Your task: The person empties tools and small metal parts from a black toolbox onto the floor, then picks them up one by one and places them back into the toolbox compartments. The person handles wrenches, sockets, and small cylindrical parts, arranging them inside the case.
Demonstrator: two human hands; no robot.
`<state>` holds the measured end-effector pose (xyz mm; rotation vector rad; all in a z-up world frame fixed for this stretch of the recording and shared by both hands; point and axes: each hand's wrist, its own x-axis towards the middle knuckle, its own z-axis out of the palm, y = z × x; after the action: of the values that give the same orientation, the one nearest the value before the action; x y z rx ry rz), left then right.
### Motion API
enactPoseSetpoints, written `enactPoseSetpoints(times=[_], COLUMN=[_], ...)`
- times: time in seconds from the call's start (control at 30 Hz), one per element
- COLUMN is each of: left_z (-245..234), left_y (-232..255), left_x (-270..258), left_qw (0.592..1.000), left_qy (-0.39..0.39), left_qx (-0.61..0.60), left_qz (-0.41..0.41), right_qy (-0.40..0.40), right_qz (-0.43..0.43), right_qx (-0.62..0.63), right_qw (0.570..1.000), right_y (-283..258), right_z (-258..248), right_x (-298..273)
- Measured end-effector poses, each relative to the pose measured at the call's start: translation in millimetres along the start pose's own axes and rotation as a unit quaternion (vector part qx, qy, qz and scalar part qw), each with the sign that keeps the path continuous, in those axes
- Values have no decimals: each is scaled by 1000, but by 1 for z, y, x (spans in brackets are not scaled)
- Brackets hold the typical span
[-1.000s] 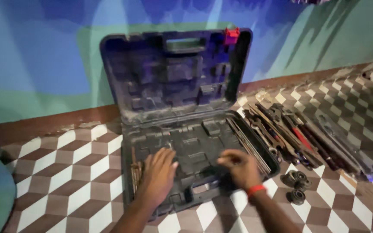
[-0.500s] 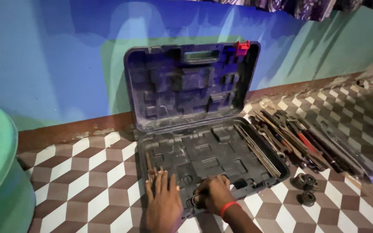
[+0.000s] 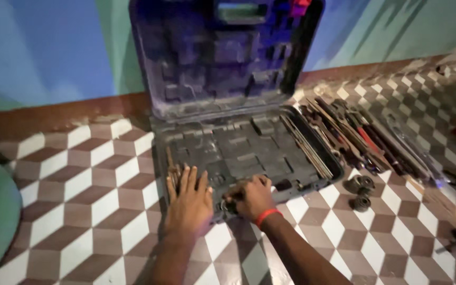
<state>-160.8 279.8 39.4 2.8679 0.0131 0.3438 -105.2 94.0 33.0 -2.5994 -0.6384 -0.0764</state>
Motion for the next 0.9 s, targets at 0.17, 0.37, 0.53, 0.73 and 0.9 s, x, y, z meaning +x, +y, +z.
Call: enactPoseSetpoints(times=[0.17,0.37,0.53,0.73,0.9], left_z=[-4,-12,-2,4,3], left_y=[1,-4,-5,-7,-6], left_x=[-3,5,9,11,2], left_qw=[999,994,991,994,978], left_qy=[-13,9,42,49,117], left_qx=[-44,-102,-116,-93,-164], left_qz=[-14,-42,-49,-39,-58], right_qy=[-17,32,22,36,41], right_qz=[48,20,14,0,4], right_qx=[4,27,-5,-35,-22], right_qw=[999,999,1000,999,999], right_y=[-13,-19,-19,-23,-17], right_z=[-9,-15,-15,-14,-10], right_x=[-4,-3,-3,-3,-3])
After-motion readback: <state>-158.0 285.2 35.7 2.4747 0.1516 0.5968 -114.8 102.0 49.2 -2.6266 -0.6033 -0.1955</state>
